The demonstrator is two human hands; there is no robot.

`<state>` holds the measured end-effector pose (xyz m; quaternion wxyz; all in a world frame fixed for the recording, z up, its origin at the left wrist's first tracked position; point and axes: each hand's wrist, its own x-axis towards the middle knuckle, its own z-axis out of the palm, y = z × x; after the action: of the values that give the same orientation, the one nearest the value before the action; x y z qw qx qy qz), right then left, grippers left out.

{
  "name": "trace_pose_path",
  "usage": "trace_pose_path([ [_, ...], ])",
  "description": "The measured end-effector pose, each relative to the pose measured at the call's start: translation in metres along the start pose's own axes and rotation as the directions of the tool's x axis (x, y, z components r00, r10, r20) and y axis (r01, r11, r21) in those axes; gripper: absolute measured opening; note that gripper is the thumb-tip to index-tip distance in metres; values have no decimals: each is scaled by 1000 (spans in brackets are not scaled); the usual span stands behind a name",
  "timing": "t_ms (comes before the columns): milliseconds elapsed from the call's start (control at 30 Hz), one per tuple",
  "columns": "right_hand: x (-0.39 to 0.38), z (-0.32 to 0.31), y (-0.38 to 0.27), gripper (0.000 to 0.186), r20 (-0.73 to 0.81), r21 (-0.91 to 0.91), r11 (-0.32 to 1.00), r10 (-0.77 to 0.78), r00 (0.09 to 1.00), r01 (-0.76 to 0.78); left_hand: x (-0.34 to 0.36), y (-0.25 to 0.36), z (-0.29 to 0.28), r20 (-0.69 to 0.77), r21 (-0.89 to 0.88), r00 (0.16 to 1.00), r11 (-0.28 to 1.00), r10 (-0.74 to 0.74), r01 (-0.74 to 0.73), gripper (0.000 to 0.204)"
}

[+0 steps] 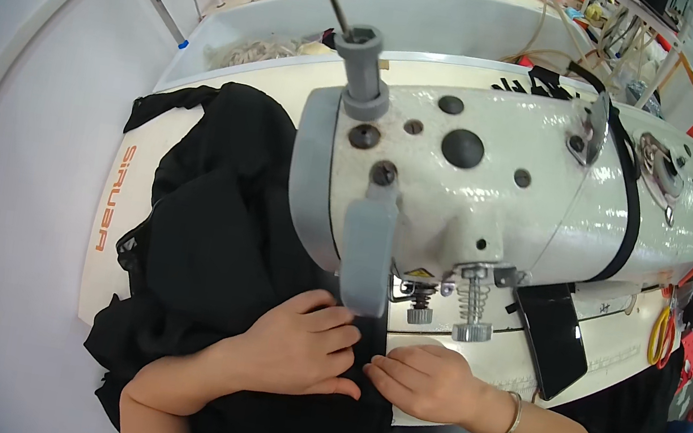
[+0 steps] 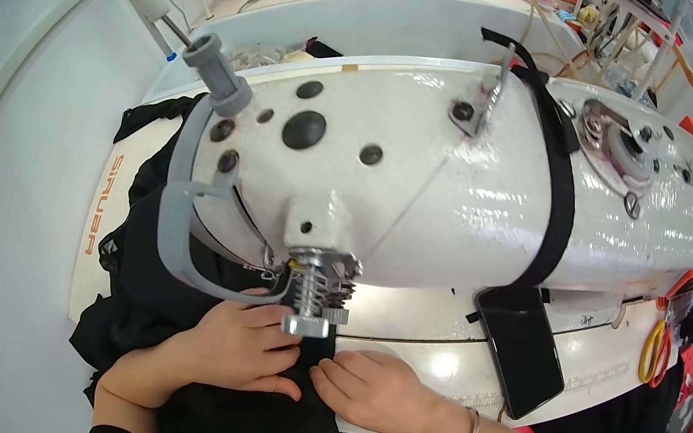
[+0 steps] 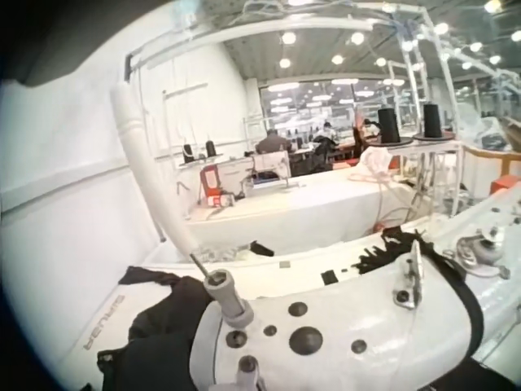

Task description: Sewing black fabric pieces together using an industrial sewing machine.

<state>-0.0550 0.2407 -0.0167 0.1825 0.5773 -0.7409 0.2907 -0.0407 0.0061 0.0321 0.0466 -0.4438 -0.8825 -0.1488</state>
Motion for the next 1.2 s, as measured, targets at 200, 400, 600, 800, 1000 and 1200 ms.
trace_pose_path([
  [200, -5, 4, -4, 26, 14, -47, 999, 27, 1000, -26, -7, 3, 6, 143, 24, 980, 991, -135, 133, 51],
  [400, -1, 3, -7, 21, -2, -60, 998, 23, 1000, -23, 2, 0, 17, 13, 132, 982, 974, -187, 184, 64],
  [600, -1, 4, -8, 20, -19, -77, 996, 44, 999, -45, -1, -2, 22, -31, 156, 980, 968, -195, 197, 60],
  [800, -1, 2, -7, 21, 18, -44, 998, 39, 999, -38, 0, -2, 25, -63, 137, 977, 968, -204, 211, 55],
  [1000, 1, 2, -1, 24, 28, -40, 999, 23, 999, -22, 4, -4, 23, -36, 130, 976, 967, -216, 219, 51],
  [1200, 5, 2, 15, 21, 89, -42, 996, 76, 993, -72, 13, -18, 21, -62, 259, 979, 944, -196, 205, 51],
])
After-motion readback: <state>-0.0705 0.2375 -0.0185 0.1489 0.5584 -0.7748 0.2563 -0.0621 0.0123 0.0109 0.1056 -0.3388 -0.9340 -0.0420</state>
